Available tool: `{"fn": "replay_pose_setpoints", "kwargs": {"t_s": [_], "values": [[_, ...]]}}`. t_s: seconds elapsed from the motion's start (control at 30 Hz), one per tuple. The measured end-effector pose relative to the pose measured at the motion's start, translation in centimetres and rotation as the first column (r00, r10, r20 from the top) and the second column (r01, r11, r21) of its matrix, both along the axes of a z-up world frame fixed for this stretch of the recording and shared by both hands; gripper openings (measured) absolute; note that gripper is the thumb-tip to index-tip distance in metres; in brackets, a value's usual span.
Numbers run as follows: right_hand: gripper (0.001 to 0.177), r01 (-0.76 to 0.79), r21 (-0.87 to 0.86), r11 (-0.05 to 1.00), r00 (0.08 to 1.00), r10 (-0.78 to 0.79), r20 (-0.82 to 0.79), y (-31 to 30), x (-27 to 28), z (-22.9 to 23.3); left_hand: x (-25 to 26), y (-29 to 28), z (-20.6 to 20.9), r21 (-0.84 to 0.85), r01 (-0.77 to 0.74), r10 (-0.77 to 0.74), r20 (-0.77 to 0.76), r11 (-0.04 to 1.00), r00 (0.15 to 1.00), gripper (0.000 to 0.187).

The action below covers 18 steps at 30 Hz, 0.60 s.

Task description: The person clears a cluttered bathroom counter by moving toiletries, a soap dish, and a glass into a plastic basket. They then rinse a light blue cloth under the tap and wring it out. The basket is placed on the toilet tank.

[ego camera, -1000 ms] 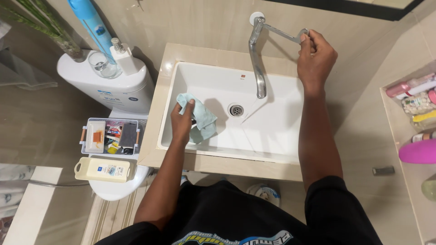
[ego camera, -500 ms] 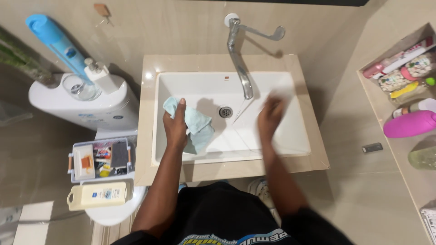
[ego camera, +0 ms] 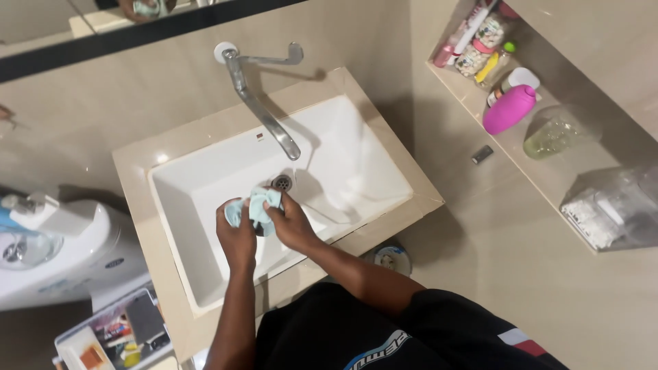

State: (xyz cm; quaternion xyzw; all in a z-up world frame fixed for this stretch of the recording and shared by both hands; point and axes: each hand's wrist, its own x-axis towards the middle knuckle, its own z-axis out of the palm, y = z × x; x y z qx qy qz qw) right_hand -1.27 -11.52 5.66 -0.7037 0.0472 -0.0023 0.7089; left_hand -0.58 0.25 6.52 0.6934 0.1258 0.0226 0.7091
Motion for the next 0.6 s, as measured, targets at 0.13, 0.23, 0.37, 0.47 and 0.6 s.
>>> {"fn": "replay_pose_setpoints", "kwargs": {"t_s": [0.13, 0.23, 0.37, 0.47, 0.6], "values": [[0.041, 0.054, -0.033, 0.998, 0.998, -0.053, 0.036, 0.4, -0.1, 0.6, 0.0, -0.4, -0.2, 0.105, 0.016, -0.023, 0.061, 0.994, 0.998, 0.049], [0.039, 0.072, -0.005, 0.997, 0.995, -0.071, 0.069, 0.7, 0.8, 0.4, -0.3, -0.8, 0.5, -0.324, 0.16, -0.203, -0.104, 0.932, 0.974, 0.057], [0.035, 0.1, -0.232, 0.967, 0.994, -0.087, 0.066, 0.9, 1.5, 1.0, -1.8, -1.9, 1.1, -0.159, 0.111, -0.138, -0.17, 0.981, 0.976, 0.056], [0.043, 0.079, -0.402, 0.912, 0.99, -0.119, -0.076, 1.8, 1.6, 1.1, -2.4, -2.2, 0.1, -0.159, 0.071, -0.092, -0.123, 0.985, 0.988, 0.055], [0.048, 0.095, -0.354, 0.931, 0.99, -0.126, -0.064, 2.8, 1.6, -1.6, -2.2, -1.4, -1.5, -0.106, 0.039, -0.051, -0.118, 0.994, 0.992, 0.053]]}}
